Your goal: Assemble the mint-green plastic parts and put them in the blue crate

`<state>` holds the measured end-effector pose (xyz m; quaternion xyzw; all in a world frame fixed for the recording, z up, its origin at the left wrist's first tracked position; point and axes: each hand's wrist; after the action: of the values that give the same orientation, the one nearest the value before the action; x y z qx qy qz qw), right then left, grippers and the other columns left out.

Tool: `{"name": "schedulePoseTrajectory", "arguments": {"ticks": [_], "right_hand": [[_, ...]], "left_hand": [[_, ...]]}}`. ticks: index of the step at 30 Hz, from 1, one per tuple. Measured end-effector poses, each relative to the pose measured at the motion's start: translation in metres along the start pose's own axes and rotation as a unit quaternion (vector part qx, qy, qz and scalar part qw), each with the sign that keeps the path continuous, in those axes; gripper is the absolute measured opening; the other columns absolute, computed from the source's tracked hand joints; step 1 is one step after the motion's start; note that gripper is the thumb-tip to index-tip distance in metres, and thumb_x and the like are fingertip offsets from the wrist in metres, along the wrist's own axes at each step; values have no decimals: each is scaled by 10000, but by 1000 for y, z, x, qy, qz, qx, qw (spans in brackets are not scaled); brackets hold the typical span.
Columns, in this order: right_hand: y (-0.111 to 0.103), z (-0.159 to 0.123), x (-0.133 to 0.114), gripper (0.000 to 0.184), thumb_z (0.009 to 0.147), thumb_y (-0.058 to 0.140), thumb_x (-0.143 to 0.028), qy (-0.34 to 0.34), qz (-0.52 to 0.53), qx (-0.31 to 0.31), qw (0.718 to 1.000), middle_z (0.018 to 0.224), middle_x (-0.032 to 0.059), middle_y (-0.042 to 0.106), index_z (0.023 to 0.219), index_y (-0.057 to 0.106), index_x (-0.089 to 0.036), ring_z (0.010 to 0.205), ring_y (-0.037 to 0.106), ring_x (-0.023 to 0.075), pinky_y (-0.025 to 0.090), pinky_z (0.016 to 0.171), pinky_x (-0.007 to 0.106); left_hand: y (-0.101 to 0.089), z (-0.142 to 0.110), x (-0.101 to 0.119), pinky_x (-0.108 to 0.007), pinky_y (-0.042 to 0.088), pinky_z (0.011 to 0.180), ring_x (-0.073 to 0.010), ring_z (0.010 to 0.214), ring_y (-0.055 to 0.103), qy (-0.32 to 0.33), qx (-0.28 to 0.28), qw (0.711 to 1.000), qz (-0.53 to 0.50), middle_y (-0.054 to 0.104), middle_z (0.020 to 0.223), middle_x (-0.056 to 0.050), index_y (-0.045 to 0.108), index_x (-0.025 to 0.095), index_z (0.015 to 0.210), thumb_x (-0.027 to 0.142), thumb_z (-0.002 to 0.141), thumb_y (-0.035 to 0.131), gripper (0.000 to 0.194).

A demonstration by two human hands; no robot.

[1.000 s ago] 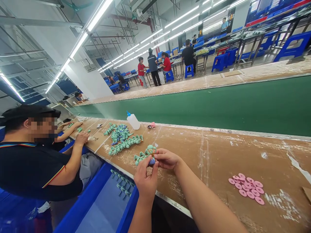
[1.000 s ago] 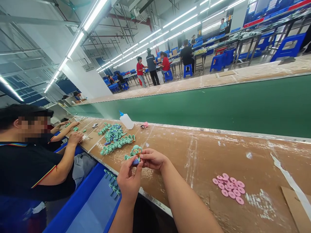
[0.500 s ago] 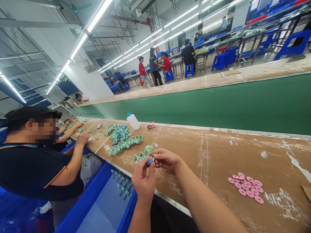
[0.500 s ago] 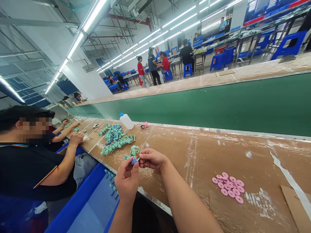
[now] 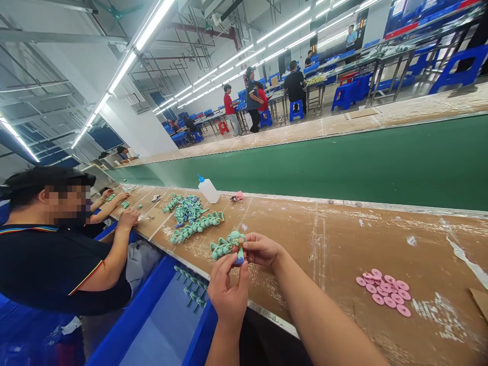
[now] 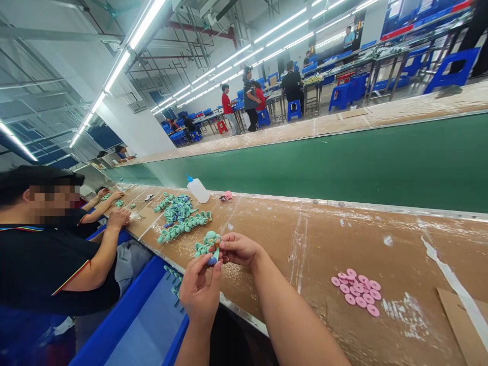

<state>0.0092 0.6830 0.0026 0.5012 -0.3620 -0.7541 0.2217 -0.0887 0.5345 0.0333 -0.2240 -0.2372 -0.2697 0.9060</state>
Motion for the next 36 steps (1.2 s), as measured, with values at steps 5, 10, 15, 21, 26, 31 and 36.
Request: {"name": "schedulePoseTrajectory", "arguments": {"ticks": [5,10,15,21,26,31,36], "right_hand": [[1,1,0,448,765,932,-403,-3,-1,-2,1000,732,39,713,980,744,-58,638,674,77,521,593,146],[-1,1,0,470,764,930,-418,1,-11,-3,1000,733,51,718,986,741,-50,643,695,94,546,605,154],[-4,1,0,441,751,935,-410,9,-27,-6,1000,690,40,693,889,711,-57,608,690,109,534,557,158],[-5,2,1,435,786,905,-415,21,-39,-20,999,691,48,701,927,707,-54,601,687,112,485,497,138],[-2,1,4,448,772,903,-434,44,-42,-53,997,679,62,697,867,683,-56,594,699,140,446,444,146],[1,1,4,446,765,899,-445,49,-48,-65,995,693,70,709,855,706,-53,605,714,152,465,443,146],[2,1,3,448,785,870,-425,61,-50,-83,993,717,90,721,953,722,-36,613,723,170,468,441,157]], "left_hand": [[-2,2,1,-381,686,914,-209,1059,736,-10,1,1000,-4,740,1147,-83,725,242,1201,149,838,792,380],[2,6,9,-353,693,870,-220,974,771,-135,32,986,-94,778,1073,-102,757,197,1116,286,829,832,309],[6,12,19,-237,668,762,-171,824,770,-326,88,924,-177,808,990,-105,767,160,1104,489,771,877,480],[3,12,19,-217,642,762,-141,821,743,-326,93,920,-194,795,1007,-85,760,171,1128,477,712,928,543],[1,22,12,-178,548,615,-91,699,652,-337,127,906,-222,749,877,-36,755,170,1099,519,784,861,483],[0,35,12,-193,536,567,-99,611,632,-359,85,911,-184,712,730,-15,773,144,1042,508,722,905,502],[0,37,18,-194,538,541,-109,591,642,-364,88,908,-185,720,702,-22,788,141,983,494,669,940,496]]}}
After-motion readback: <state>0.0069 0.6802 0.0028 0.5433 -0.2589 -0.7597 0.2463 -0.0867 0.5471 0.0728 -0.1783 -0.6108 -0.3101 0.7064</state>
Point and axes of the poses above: each hand's wrist, its own z-axis towards the middle knuckle, its own y-axis out of the palm, x = y × z
